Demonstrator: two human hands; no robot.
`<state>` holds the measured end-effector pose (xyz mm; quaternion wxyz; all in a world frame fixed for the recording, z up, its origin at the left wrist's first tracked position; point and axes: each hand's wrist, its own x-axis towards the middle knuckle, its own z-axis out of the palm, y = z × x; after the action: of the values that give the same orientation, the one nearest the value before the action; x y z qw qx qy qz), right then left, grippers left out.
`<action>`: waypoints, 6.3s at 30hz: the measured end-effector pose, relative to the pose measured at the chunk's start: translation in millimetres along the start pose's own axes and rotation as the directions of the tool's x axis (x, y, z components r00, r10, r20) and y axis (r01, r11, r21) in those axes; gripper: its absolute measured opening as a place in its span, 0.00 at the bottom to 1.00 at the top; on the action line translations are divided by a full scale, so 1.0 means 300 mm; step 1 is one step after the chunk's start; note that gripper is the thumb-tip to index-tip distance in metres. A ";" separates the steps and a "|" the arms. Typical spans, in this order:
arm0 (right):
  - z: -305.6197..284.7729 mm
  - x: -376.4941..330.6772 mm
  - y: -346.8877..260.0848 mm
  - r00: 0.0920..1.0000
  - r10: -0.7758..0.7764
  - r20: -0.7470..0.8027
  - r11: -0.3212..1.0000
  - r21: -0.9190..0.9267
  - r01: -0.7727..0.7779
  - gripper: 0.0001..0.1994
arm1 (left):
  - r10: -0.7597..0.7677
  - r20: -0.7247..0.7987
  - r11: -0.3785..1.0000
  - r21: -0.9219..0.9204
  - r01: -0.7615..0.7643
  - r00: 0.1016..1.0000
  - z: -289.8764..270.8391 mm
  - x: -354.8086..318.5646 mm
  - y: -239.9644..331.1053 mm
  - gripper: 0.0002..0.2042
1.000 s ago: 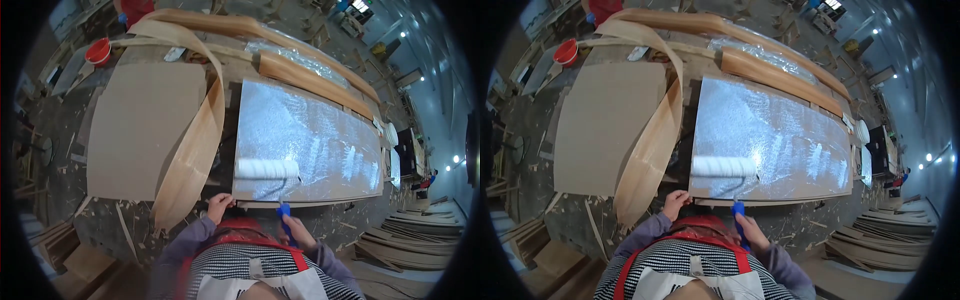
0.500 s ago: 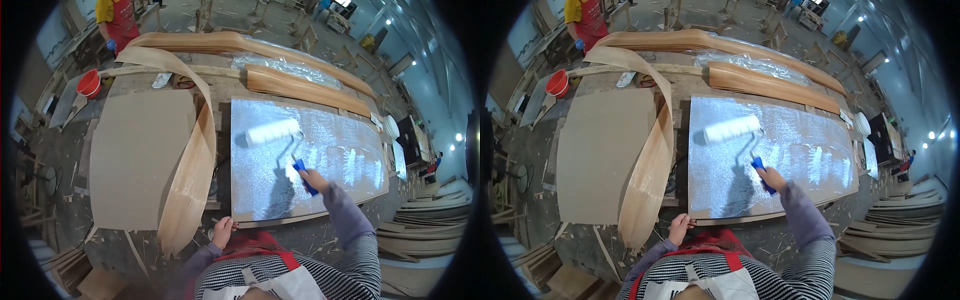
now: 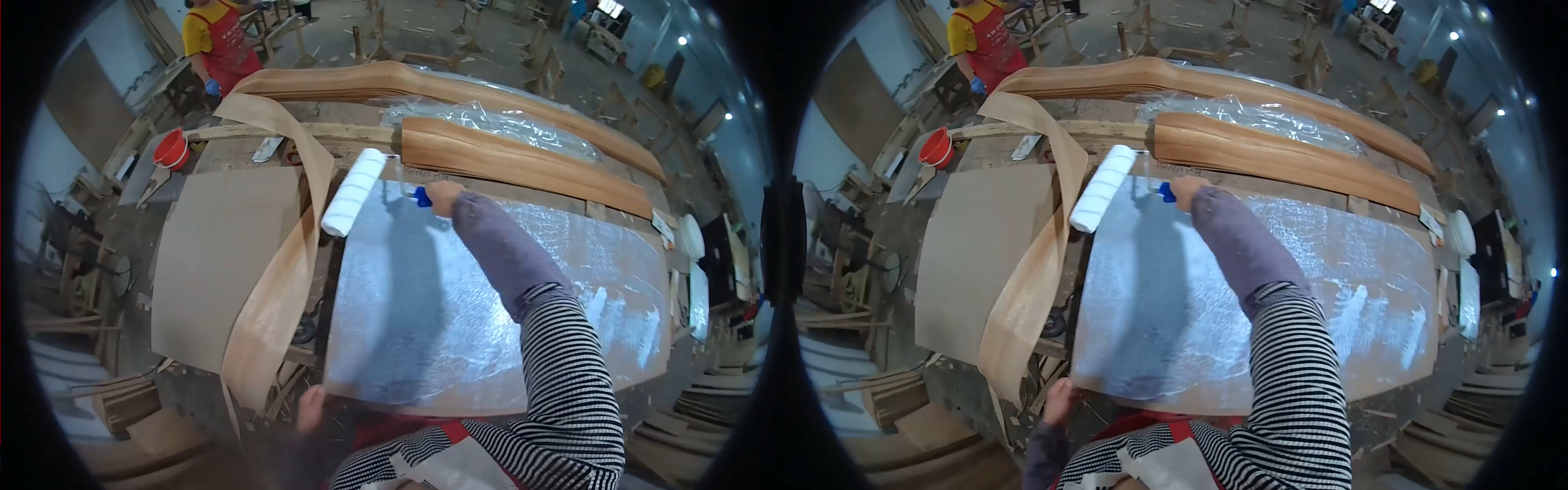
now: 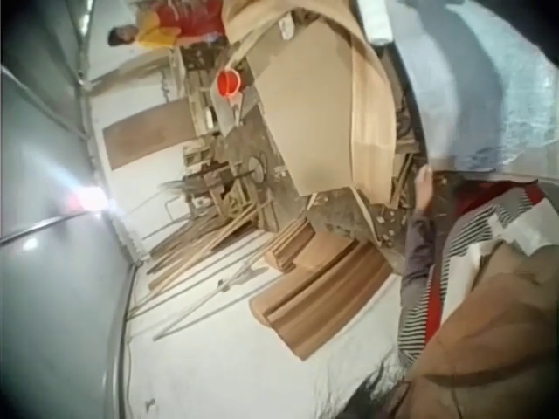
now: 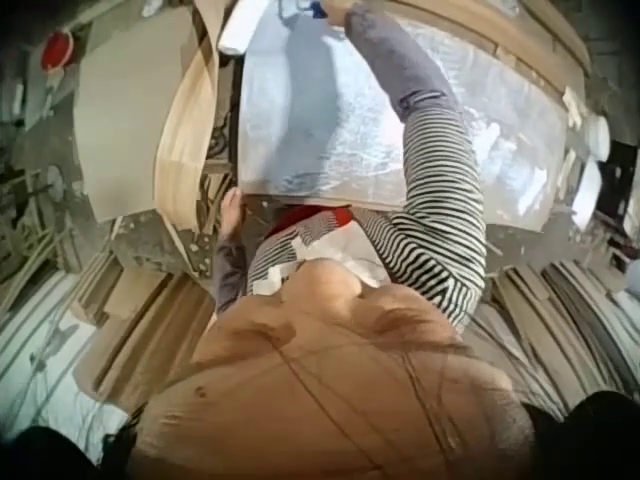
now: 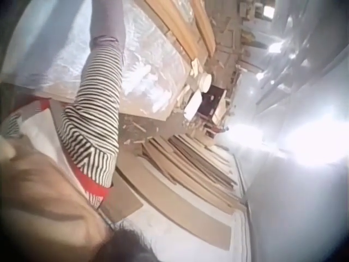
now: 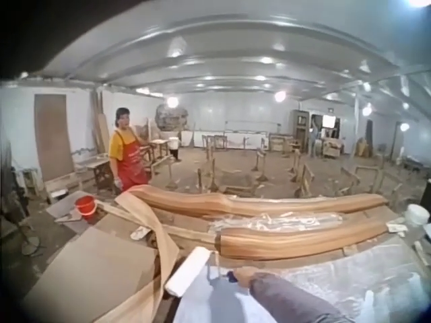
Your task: Applying adhesive with a roller to a base board and then carefully aligning and pressing down wood veneer sheets.
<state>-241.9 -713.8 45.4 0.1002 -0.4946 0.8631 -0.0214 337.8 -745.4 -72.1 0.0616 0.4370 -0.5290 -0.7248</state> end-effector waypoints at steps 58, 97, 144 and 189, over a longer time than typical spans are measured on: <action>-0.275 -2.591 3.001 0.933 0.359 0.005 0.903 -0.254 -0.346 0.11 | -0.191 -0.107 0.955 -0.250 0.160 0.976 2.500 -0.737 -0.586 0.15; 0.123 -1.356 1.225 0.756 -0.652 0.052 0.758 0.049 0.650 0.11 | -0.060 -0.149 0.802 -0.597 -0.042 0.987 2.487 -0.719 -0.708 0.16; -0.086 -3.041 1.467 0.775 0.402 0.487 0.892 -0.019 -0.451 0.19 | 0.130 0.138 0.511 -0.858 0.053 0.982 2.150 -0.653 -0.780 0.10; 0.121 -1.574 1.797 0.997 -0.071 0.021 0.952 0.300 0.062 0.19 | -0.139 -0.185 0.836 -0.549 0.015 0.973 2.526 -0.726 -0.646 0.12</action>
<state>-461.0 -31.7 8.4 0.1866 -0.5027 0.8311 -0.1474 13.6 -1.0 -63.0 0.2110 0.4989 -0.2733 -0.7949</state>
